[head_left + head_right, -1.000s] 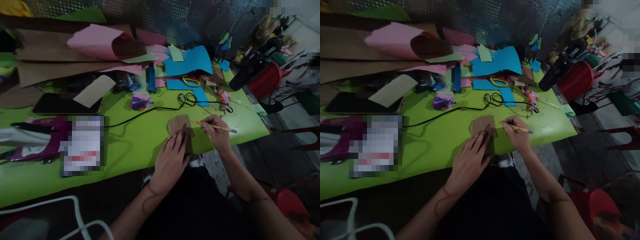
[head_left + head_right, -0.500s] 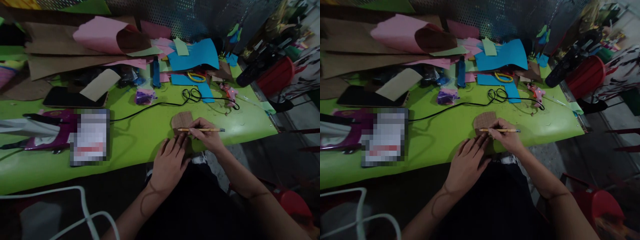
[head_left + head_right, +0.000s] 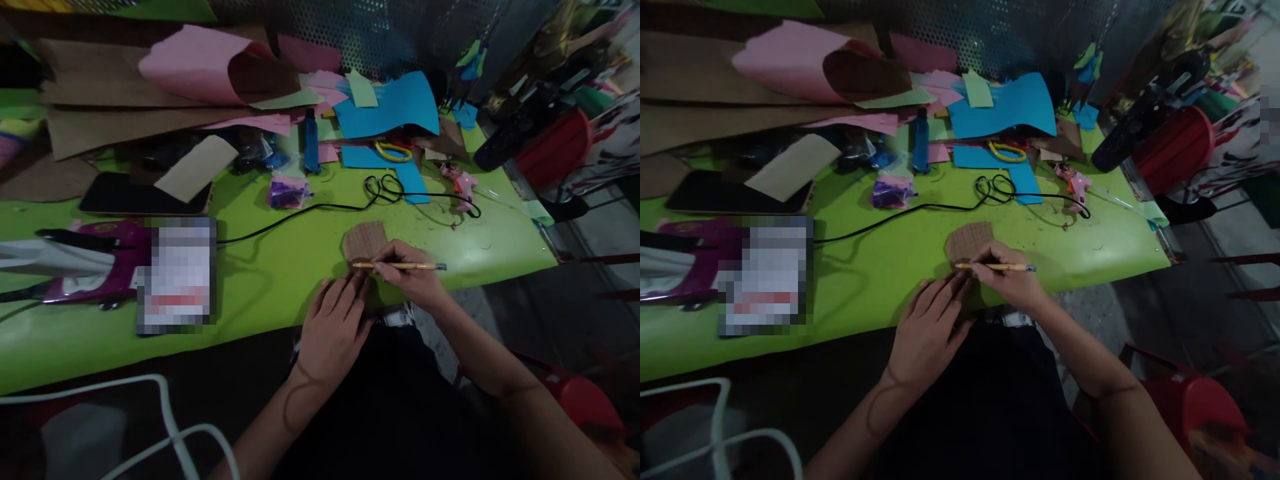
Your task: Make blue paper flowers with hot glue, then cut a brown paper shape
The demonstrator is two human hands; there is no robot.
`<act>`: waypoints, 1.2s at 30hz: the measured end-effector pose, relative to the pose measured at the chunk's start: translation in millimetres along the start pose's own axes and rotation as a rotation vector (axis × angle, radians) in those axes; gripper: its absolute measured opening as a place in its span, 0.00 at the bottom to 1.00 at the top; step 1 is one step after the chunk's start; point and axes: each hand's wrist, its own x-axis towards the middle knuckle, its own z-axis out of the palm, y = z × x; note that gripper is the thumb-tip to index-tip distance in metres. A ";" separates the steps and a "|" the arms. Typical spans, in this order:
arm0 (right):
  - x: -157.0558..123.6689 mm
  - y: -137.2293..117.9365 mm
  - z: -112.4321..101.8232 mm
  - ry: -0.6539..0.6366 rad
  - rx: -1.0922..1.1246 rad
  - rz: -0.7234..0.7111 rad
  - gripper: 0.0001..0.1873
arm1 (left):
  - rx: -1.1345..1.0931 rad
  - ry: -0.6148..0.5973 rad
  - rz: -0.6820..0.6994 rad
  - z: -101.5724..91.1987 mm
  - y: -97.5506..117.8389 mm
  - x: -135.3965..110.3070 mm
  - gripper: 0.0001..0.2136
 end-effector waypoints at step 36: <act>-14.5 24.4 -18.3 0.063 -0.148 -0.155 0.13 | -0.311 -0.342 0.140 -31.4 -67.3 92.0 0.18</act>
